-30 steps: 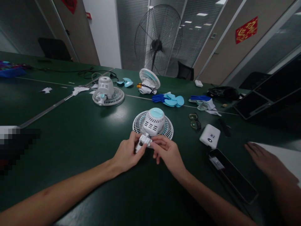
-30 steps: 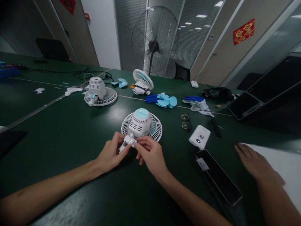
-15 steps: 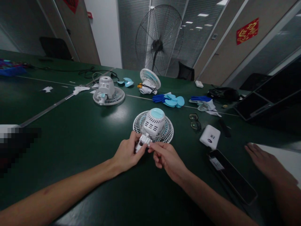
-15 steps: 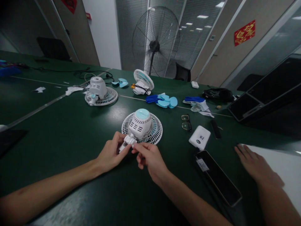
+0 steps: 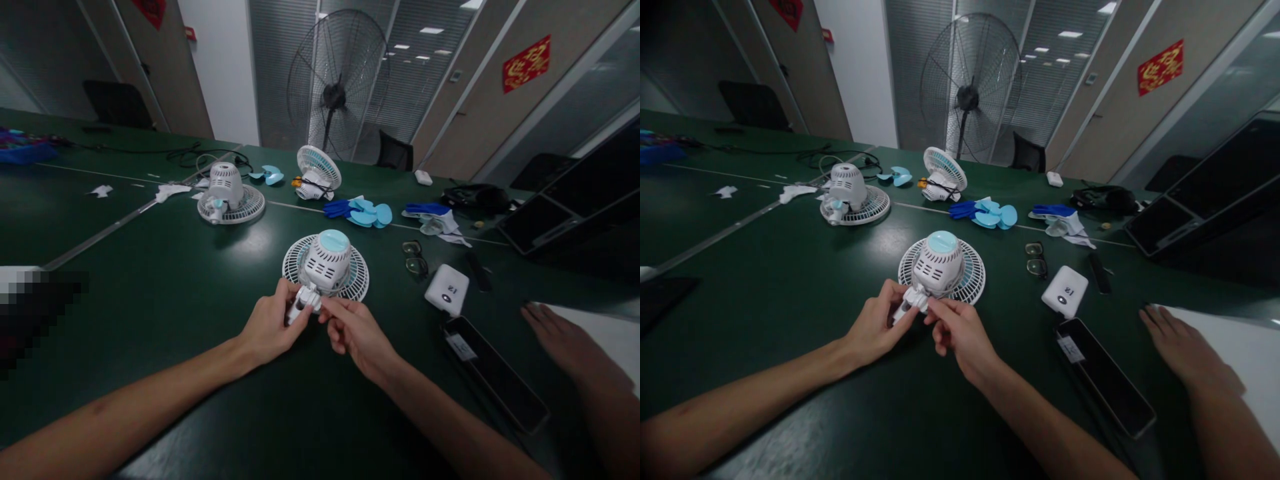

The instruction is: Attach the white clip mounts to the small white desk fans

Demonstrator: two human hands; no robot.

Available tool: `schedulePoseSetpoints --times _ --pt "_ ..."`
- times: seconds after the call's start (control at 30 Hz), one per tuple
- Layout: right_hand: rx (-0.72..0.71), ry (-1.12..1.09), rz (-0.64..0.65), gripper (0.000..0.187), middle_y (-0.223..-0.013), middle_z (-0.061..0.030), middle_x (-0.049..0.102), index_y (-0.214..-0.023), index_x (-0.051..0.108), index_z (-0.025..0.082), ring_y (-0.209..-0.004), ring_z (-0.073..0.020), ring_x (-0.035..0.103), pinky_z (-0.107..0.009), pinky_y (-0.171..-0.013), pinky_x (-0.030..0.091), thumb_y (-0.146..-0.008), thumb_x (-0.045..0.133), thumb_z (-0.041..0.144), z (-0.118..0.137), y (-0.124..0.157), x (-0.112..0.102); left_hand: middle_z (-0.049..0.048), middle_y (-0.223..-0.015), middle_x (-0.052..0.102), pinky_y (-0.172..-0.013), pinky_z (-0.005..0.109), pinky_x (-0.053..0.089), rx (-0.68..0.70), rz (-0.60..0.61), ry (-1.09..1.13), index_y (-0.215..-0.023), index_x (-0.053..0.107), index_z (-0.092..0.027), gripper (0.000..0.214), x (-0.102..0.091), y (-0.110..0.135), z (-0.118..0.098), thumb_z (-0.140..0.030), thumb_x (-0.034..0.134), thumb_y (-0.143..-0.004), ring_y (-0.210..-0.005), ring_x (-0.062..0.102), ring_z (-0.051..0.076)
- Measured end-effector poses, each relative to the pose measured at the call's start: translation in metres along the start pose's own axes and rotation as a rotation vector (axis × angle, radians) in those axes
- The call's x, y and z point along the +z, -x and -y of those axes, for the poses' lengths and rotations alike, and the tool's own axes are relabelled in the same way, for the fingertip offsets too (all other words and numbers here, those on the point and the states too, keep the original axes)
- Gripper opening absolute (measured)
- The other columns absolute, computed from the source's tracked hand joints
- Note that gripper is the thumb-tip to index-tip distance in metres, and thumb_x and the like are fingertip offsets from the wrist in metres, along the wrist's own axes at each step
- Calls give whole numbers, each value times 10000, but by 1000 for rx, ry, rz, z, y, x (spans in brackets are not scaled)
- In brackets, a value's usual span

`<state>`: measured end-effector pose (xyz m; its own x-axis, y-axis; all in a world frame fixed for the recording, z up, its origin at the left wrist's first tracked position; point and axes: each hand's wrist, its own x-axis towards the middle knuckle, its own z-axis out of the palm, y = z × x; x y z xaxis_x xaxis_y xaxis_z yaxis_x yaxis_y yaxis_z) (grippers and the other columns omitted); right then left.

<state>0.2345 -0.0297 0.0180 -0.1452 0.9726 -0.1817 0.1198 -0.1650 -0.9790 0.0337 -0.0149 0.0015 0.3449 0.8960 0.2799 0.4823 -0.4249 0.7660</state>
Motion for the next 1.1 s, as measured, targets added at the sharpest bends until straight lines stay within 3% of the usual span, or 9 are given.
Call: schedulePoseSetpoints --times 0.23,0.33,0.47,0.53,0.67,0.77,0.97,1.03,1.1 --pt "-823 764 -89 205 -1071 -115 793 -1142 747 187 -966 -225 756 -328 -790 616 -1031 590 256 -8 8 -17 22 -859 711 -533 254 415 24 -12 15 -1153 478 -192 245 1 -1 1 -370 573 -1012 -602 622 151" --pt "-679 639 -121 205 -962 -98 785 -1050 753 188 -840 -207 750 -323 -706 610 -1032 584 303 -6 6 -13 26 -873 716 -535 257 421 22 -4 18 -1164 476 -193 252 0 0 0 -369 572 -1012 -612 629 154" --pt "-42 20 17 380 -740 -29 683 -924 701 172 -465 -105 558 -226 -383 448 -992 591 529 -3 0 1 33 -874 714 -547 268 441 16 0 -5 -1176 476 -187 274 0 1 -1 -386 568 -1012 -617 635 160" --pt "85 -115 58 417 -804 -41 690 -944 690 168 -447 -91 531 -214 -350 415 -973 592 571 -3 0 3 37 -878 716 -548 269 443 22 -1 -15 -1174 480 -185 275 -1 1 -1 -391 566 -1012 -618 637 161" --pt "-301 304 -94 358 -991 -98 737 -1171 708 203 -639 -152 656 -276 -536 553 -953 667 485 -8 7 -5 34 -873 719 -540 263 434 19 -10 -2 -1155 480 -188 259 -1 0 -2 -380 573 -1009 -607 630 156" --pt "-515 543 -103 263 -1026 -113 747 -1131 737 211 -851 -213 698 -327 -721 575 -977 645 404 -9 10 -9 36 -875 722 -537 265 435 13 -7 -9 -1161 478 -188 265 -1 0 -2 -383 574 -1008 -604 628 159" --pt "67 -6 80 438 -830 -46 681 -1007 668 192 -483 -123 563 -240 -368 418 -1017 473 584 -2 5 4 37 -888 722 -560 277 454 7 7 -27 -1166 475 -193 281 0 1 0 -404 574 -1009 -635 650 173" --pt "27 30 59 418 -865 -53 686 -1066 663 195 -518 -134 598 -249 -392 451 -1010 494 573 -3 5 3 38 -900 725 -557 276 453 -1 10 -16 -1174 473 -194 286 0 1 0 -403 577 -1008 -639 651 174" --pt "-209 280 -35 360 -933 -79 711 -1145 674 201 -646 -172 669 -285 -516 532 -980 593 511 -5 5 -4 41 -918 729 -553 274 450 -6 6 -1 -1177 473 -196 286 0 0 1 -398 582 -1006 -646 653 172"
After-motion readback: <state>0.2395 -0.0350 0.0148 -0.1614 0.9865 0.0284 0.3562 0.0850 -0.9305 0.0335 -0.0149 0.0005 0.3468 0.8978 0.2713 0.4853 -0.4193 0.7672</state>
